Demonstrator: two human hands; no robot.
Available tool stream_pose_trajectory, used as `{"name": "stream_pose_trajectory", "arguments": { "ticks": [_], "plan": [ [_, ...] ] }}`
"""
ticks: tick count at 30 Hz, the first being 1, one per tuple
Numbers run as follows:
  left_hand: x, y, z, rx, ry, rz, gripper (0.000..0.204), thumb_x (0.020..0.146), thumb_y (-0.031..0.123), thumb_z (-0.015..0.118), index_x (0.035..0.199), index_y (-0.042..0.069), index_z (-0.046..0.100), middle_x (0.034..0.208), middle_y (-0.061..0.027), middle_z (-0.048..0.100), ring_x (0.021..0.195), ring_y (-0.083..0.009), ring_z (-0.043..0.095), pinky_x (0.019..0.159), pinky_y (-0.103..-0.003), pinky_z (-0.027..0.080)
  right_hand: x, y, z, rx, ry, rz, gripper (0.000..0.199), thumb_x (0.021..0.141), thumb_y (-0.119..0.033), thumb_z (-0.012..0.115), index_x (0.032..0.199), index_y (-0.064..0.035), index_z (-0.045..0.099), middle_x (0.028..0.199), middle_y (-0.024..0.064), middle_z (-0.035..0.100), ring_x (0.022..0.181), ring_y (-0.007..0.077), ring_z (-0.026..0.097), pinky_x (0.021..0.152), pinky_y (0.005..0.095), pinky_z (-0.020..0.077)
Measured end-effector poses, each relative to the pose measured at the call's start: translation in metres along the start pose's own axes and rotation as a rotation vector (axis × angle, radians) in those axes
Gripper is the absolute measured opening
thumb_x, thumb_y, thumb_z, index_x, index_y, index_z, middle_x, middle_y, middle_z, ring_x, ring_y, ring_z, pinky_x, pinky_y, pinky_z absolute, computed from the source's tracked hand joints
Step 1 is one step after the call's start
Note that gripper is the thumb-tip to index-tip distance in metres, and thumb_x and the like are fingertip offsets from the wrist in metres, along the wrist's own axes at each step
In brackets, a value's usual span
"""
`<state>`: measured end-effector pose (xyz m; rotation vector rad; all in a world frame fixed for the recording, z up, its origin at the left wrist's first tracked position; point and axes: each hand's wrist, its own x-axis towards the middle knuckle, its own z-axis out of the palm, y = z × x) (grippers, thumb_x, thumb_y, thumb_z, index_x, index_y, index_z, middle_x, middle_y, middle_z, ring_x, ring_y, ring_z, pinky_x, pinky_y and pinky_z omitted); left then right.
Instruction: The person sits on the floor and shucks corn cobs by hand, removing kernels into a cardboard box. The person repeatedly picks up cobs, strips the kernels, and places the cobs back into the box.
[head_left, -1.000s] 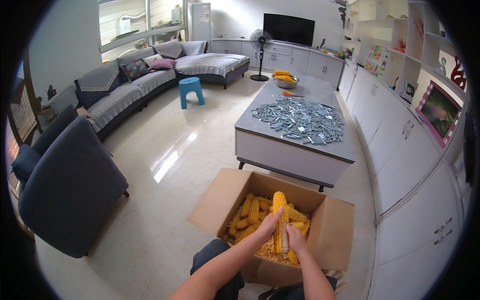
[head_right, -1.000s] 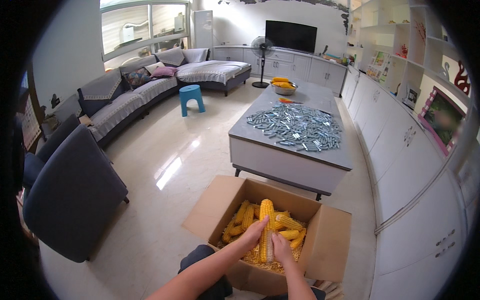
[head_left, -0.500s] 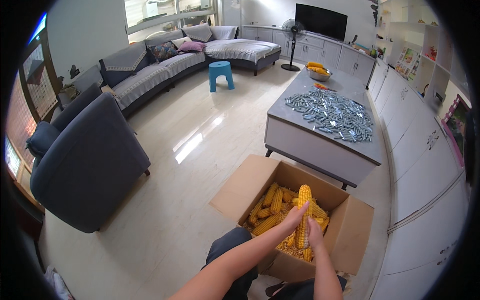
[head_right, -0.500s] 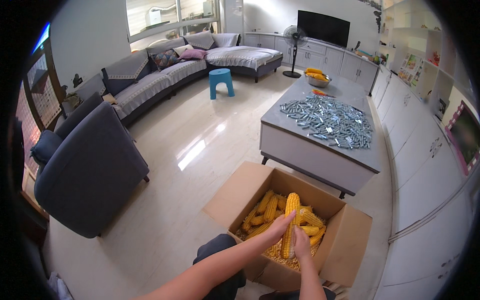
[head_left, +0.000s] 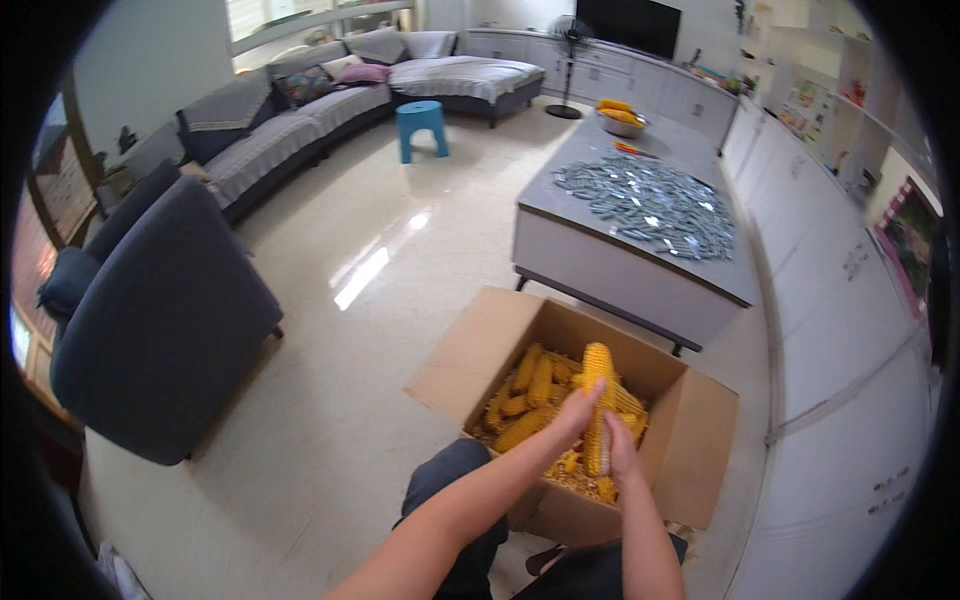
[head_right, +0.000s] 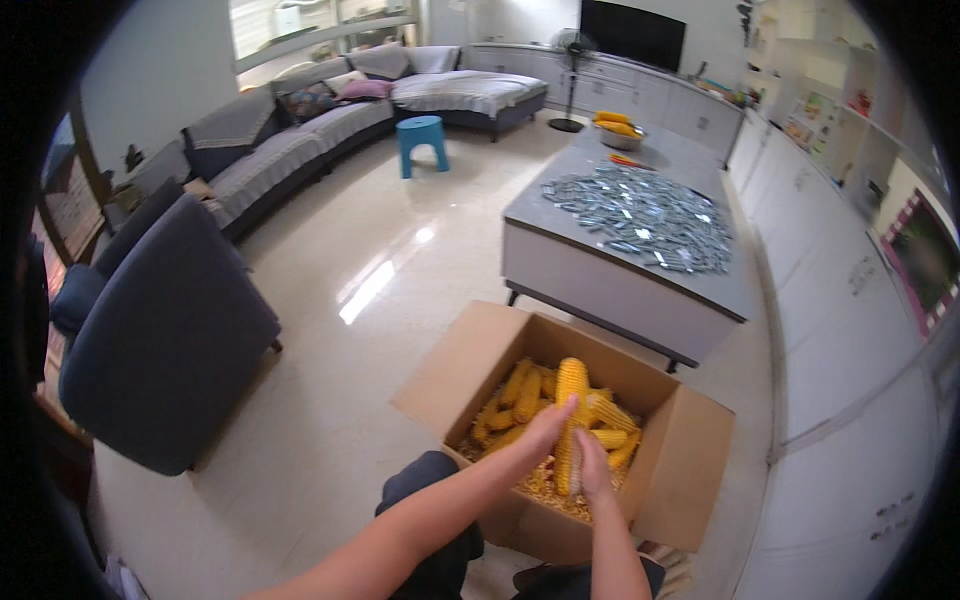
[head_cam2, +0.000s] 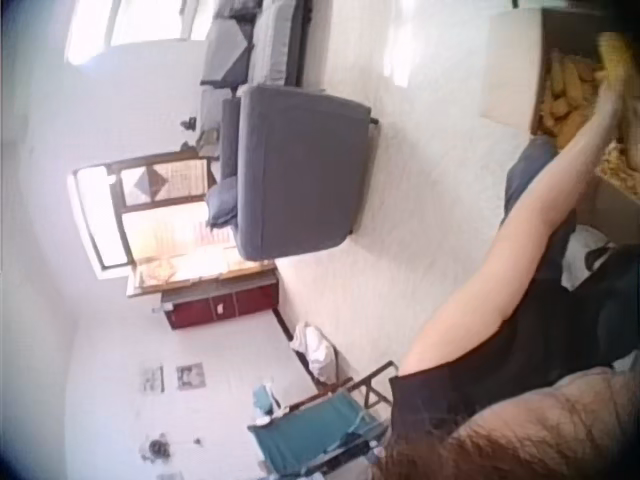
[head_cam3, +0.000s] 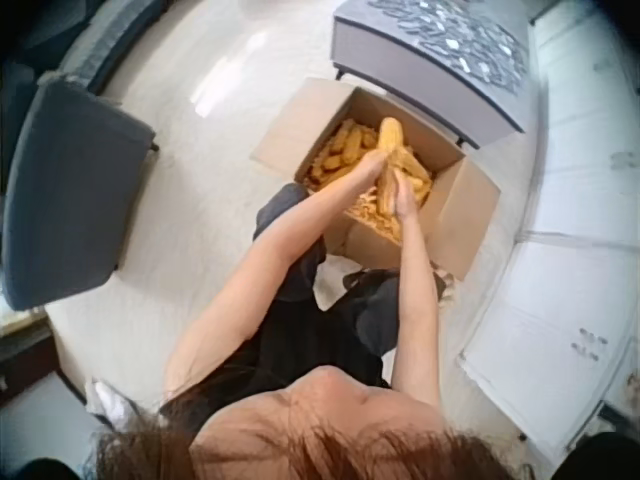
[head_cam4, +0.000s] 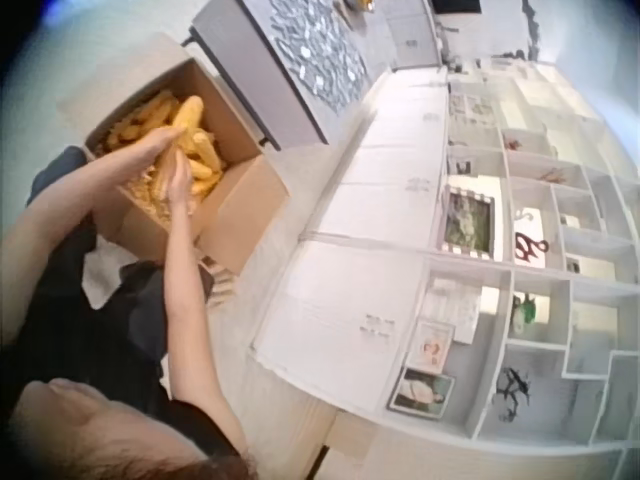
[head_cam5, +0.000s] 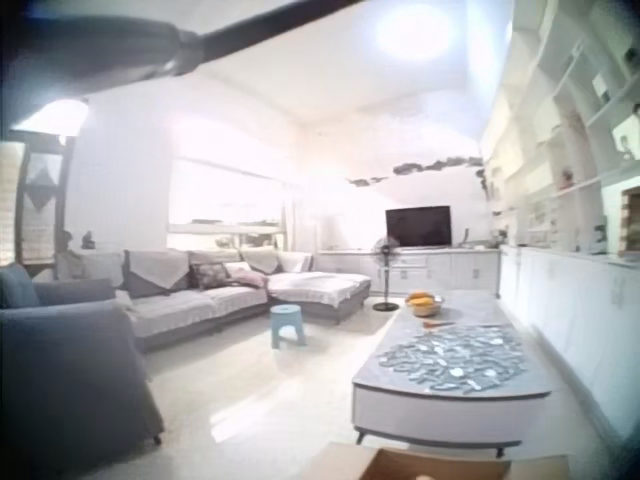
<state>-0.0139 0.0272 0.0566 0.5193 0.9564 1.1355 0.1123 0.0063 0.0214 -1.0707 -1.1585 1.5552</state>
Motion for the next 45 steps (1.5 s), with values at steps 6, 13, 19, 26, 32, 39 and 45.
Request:
{"name": "stream_pose_trajectory", "arguments": {
  "ticks": [6,13,19,26,32,39,45],
  "plan": [
    [0.011,-0.004,-0.007,0.031,0.128,0.104,0.044,0.089,0.039,0.048,0.108,0.000,0.046,0.094,-0.0088,0.055,0.082,-0.0154,0.053,0.072,-0.028,0.045,-0.008,-0.020,0.015,0.027,0.002,0.116,0.053,0.085,-0.018,0.053,0.130,-0.0014,0.029,0.113,0.0092,0.049,0.098,0.0149,0.050,0.083,0.0263,0.0419],
    [0.004,-0.009,0.005,0.204,-0.040,0.269,0.042,0.087,0.017,0.054,0.120,0.001,0.034,0.101,-0.0085,0.052,0.089,-0.0148,0.051,0.076,-0.027,0.044,-0.014,-0.021,0.017,0.011,0.024,0.035,0.054,0.088,-0.015,0.047,0.133,-0.0012,0.019,0.119,0.0097,0.041,0.103,0.0154,0.047,0.086,0.0276,0.0412],
    [-0.004,-0.003,0.007,0.186,-0.172,0.167,0.053,0.086,0.011,0.052,0.130,0.002,0.022,0.109,-0.0096,0.048,0.095,-0.0152,0.048,0.079,-0.026,0.042,-0.015,-0.013,0.008,0.037,0.034,0.027,0.051,0.089,-0.014,0.046,0.131,-0.0001,0.022,0.119,0.0086,0.042,0.102,0.0146,0.047,0.085,0.0275,0.0412],
    [0.001,-0.015,0.007,0.090,-0.165,0.253,0.049,0.083,0.012,0.057,0.122,0.001,0.029,0.102,-0.0088,0.049,0.089,-0.0147,0.050,0.076,-0.026,0.043,-0.017,-0.013,0.009,-0.022,0.074,0.030,0.052,0.089,-0.019,0.048,0.131,0.0000,0.023,0.118,0.0107,0.044,0.104,0.0163,0.047,0.087,0.0279,0.0399],
    [0.009,-0.019,0.002,0.323,-0.033,0.241,0.045,0.082,0.016,0.061,0.117,0.002,0.038,0.100,-0.0067,0.053,0.088,-0.0126,0.051,0.075,-0.027,0.044,-0.026,-0.036,0.026,-0.377,0.125,0.055,0.054,0.089,-0.023,0.049,0.131,0.0009,0.024,0.118,0.0143,0.045,0.105,0.0182,0.048,0.088,0.0280,0.0391],
    [0.003,-0.015,0.002,0.240,-0.173,0.154,0.044,0.083,0.016,0.059,0.118,0.002,0.038,0.102,-0.0075,0.051,0.090,-0.0136,0.050,0.076,-0.026,0.043,-0.018,-0.009,0.004,-0.156,0.087,0.008,0.051,0.088,-0.020,0.049,0.128,0.0024,0.027,0.116,0.0136,0.047,0.103,0.0161,0.049,0.086,0.0275,0.0407],
    [0.008,-0.018,0.007,0.204,-0.029,0.141,0.042,0.084,0.019,0.059,0.116,0.001,0.039,0.101,-0.0080,0.053,0.087,-0.0143,0.052,0.075,-0.026,0.043,-0.026,-0.034,0.018,-0.469,0.131,0.042,0.050,0.087,-0.017,0.047,0.129,0.0026,0.027,0.116,0.0135,0.047,0.104,0.0172,0.049,0.085,0.0288,0.0410]
  ]
}}
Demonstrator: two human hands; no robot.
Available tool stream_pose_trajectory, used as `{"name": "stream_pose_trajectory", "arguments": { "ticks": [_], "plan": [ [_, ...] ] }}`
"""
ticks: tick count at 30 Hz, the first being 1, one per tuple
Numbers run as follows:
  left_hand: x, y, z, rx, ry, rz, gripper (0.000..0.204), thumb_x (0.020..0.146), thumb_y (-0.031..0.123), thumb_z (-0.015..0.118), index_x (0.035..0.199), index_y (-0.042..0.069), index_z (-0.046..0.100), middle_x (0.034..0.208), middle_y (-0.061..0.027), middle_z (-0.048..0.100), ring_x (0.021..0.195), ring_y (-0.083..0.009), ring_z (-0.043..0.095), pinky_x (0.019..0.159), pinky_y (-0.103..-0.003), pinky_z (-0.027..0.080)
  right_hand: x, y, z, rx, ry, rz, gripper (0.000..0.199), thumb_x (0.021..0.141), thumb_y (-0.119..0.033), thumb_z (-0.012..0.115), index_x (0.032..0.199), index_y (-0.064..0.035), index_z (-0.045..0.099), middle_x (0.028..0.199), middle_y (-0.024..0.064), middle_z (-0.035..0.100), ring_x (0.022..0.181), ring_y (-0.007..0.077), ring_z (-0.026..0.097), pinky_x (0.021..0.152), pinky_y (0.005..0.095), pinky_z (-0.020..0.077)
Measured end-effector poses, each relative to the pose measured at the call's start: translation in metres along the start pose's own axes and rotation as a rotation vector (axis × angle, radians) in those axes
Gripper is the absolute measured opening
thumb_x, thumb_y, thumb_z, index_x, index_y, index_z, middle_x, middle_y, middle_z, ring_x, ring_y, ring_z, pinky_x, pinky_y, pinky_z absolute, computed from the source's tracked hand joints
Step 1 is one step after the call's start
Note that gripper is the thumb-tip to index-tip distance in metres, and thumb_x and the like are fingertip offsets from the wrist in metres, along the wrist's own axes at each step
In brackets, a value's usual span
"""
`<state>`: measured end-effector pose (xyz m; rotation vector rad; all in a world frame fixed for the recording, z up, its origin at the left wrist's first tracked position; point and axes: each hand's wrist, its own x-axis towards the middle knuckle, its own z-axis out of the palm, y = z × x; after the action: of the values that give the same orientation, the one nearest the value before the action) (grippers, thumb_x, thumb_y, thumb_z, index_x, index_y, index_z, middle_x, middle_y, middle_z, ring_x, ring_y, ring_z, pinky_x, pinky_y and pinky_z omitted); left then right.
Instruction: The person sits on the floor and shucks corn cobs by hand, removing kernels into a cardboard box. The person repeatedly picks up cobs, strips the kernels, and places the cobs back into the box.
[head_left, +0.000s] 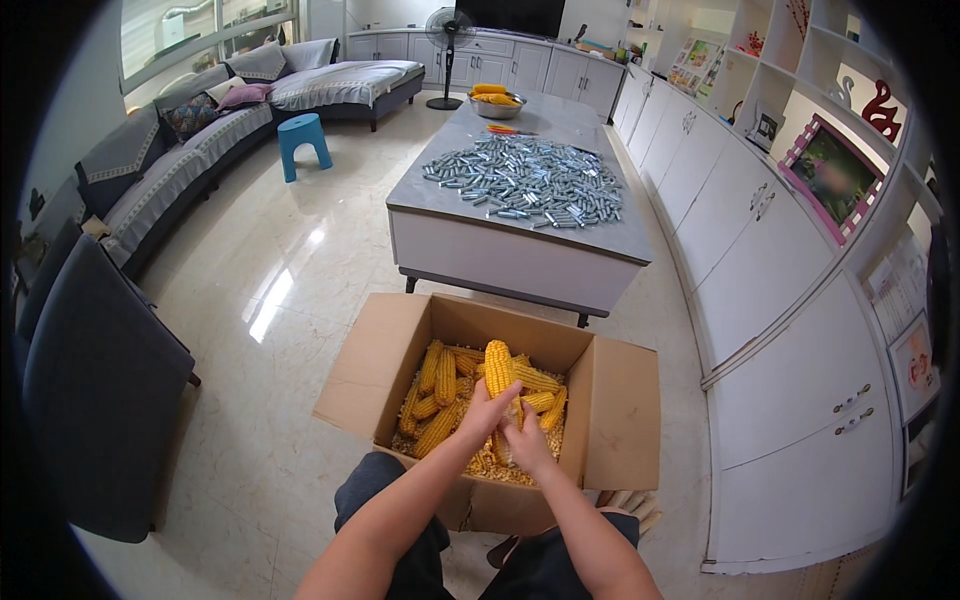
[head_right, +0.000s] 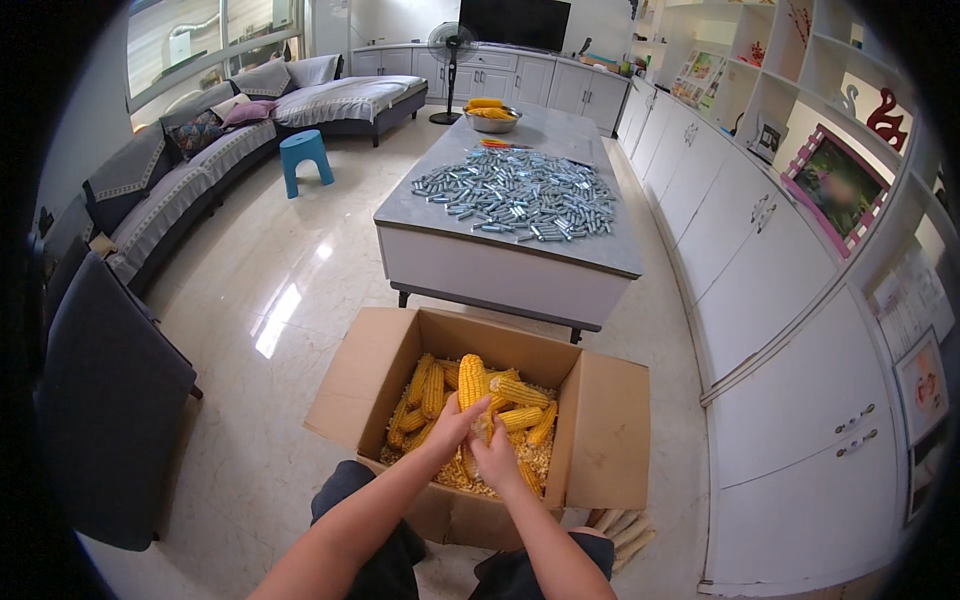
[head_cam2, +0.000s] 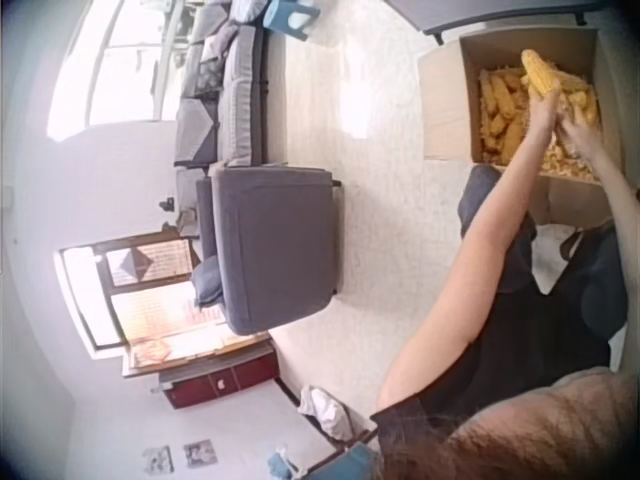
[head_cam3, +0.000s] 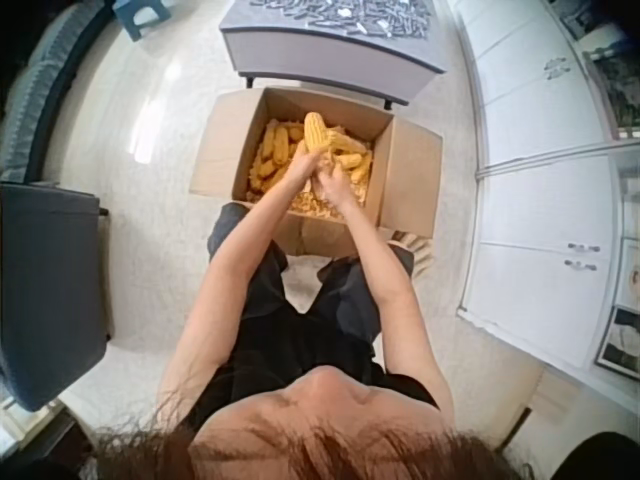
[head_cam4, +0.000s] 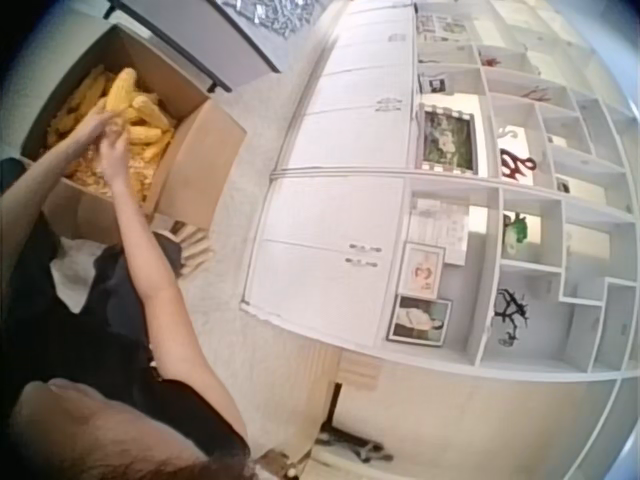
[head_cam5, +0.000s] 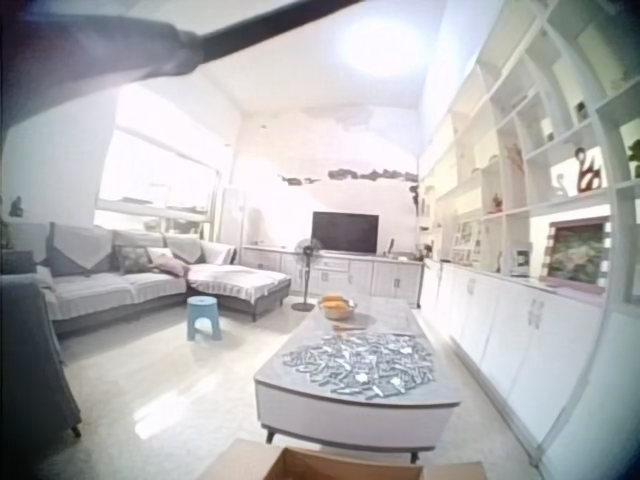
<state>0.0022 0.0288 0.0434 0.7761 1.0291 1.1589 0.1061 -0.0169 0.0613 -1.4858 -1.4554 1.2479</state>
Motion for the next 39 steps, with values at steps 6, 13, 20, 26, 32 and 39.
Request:
{"name": "stream_pose_trajectory", "arguments": {
  "ticks": [6,13,20,26,32,39],
  "plan": [
    [0.006,-0.013,-0.001,0.073,0.003,-0.001,0.036,0.083,0.018,0.059,0.111,0.001,0.043,0.094,-0.0067,0.055,0.083,-0.0143,0.053,0.074,-0.027,0.044,0.001,0.005,0.001,0.237,-0.024,0.017,0.051,0.087,-0.016,0.047,0.129,0.0026,0.026,0.117,0.0129,0.045,0.104,0.0179,0.049,0.086,0.0286,0.0410],
    [0.006,-0.014,-0.003,-0.124,-0.024,0.036,0.035,0.082,0.016,0.059,0.110,0.000,0.043,0.095,-0.0069,0.055,0.084,-0.0143,0.053,0.074,-0.027,0.044,0.006,0.012,-0.001,0.244,-0.067,0.003,0.054,0.088,-0.019,0.048,0.131,0.0021,0.024,0.119,0.0133,0.044,0.106,0.0180,0.047,0.088,0.0281,0.0396],
    [-0.002,0.001,0.007,0.072,0.104,0.045,0.032,0.076,0.009,0.063,0.101,-0.001,0.045,0.088,-0.0058,0.054,0.077,-0.0130,0.052,0.067,-0.026,0.045,0.005,0.012,0.002,0.105,-0.047,0.017,0.058,0.089,-0.022,0.048,0.133,0.0022,0.019,0.122,0.0164,0.041,0.107,0.0201,0.047,0.089,0.0295,0.0391],
    [0.003,-0.010,-0.003,0.042,-0.055,0.035,0.042,0.079,0.014,0.062,0.113,0.000,0.040,0.095,-0.0066,0.053,0.083,-0.0135,0.051,0.072,-0.027,0.044,0.006,0.017,0.002,0.427,-0.089,0.057,0.052,0.090,-0.017,0.047,0.131,0.0015,0.022,0.120,0.0124,0.042,0.108,0.0176,0.046,0.090,0.0282,0.0388],
    [0.000,-0.005,-0.001,0.001,-0.060,0.045,0.039,0.082,0.016,0.058,0.114,0.001,0.040,0.097,-0.0068,0.052,0.084,-0.0135,0.051,0.074,-0.027,0.043,0.007,0.014,0.003,0.493,-0.078,0.062,0.048,0.089,-0.013,0.045,0.130,0.0015,0.024,0.118,0.0111,0.043,0.105,0.0169,0.047,0.089,0.0282,0.0399],
    [0.008,-0.015,-0.003,-0.097,-0.007,0.012,0.033,0.088,0.018,0.051,0.115,0.002,0.042,0.100,-0.0067,0.053,0.088,-0.0138,0.050,0.076,-0.027,0.043,0.009,0.020,0.006,0.445,-0.067,0.017,0.047,0.089,-0.012,0.044,0.129,0.0015,0.025,0.118,0.0102,0.044,0.104,0.0160,0.047,0.089,0.0286,0.0391]
  ]
}}
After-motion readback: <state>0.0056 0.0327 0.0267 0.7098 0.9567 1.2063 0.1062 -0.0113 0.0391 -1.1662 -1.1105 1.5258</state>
